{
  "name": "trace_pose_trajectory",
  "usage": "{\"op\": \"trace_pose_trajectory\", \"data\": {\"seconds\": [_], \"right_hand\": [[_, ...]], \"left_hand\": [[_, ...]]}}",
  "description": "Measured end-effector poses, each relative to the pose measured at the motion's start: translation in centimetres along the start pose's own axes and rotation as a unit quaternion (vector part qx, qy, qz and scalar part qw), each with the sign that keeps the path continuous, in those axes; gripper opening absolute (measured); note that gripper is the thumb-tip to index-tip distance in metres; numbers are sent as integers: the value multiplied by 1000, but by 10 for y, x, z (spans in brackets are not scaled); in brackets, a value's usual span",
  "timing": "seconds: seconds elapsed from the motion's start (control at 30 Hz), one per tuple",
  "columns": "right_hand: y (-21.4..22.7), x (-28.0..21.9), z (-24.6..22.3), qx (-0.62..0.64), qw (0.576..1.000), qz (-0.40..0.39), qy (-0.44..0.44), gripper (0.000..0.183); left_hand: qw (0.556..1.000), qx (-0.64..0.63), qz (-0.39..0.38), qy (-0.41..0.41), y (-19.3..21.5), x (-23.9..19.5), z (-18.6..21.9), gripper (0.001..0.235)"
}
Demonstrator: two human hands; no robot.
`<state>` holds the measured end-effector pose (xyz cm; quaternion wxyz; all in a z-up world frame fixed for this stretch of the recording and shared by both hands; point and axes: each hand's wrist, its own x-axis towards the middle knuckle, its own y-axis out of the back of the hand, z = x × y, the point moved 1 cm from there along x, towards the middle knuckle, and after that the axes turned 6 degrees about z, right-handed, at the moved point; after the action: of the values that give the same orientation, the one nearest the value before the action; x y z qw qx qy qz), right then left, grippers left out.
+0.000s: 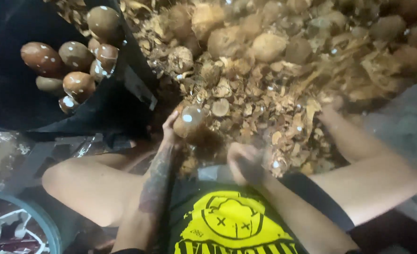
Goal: The person sits on the floor and uses a machete to peel the fibrous husk off several coconuts. They rotate each coconut while striking it with the blade, then place the peeled coconuts into a nearby black bucket. The workspace is covered with coconut husk debris.
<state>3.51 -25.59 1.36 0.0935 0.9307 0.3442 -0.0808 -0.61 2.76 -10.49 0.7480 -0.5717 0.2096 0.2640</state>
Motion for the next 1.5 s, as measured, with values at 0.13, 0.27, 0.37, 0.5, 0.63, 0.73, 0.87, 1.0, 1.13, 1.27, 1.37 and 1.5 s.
{"op": "trace_pose_trajectory", "data": {"seconds": [0.13,0.27,0.37,0.5,0.63,0.73,0.87,1.0,1.13,1.27,1.37,1.5], "right_hand": [[-2,9,39,-222,923,-62,-309,25],[7,14,-28,-166,976,6,-139,11],[2,18,-42,-186,981,8,-63,14],[-11,32,-5,-277,949,-57,-142,39],[-12,15,57,-339,910,-111,-212,59],[5,12,57,-167,934,-9,-316,29],[14,-3,-58,237,968,-17,-85,13],[20,-15,-6,289,956,-44,7,12],[-7,8,52,-228,972,-25,55,26],[-2,2,37,-199,953,-48,-223,20],[8,7,-24,-165,983,17,-79,14],[27,-18,-112,5,997,25,74,9]], "left_hand": [[999,-3,-21,-33,-50,-31,10,61],[1000,-12,5,-16,-14,3,21,57],[995,-1,98,-22,4,-4,7,54],[983,87,159,-28,51,36,-13,57],[989,83,104,-63,-63,-35,-2,55],[989,126,-8,-81,-28,-9,-1,62],[991,72,86,-77,43,13,-17,63],[977,163,109,-79,21,10,-22,81],[978,124,157,-58,-25,-21,-21,75],[986,58,149,-50,-37,-29,-12,65],[991,34,125,-38,6,5,-10,73],[986,-78,137,57,-62,-72,-19,58]]}}
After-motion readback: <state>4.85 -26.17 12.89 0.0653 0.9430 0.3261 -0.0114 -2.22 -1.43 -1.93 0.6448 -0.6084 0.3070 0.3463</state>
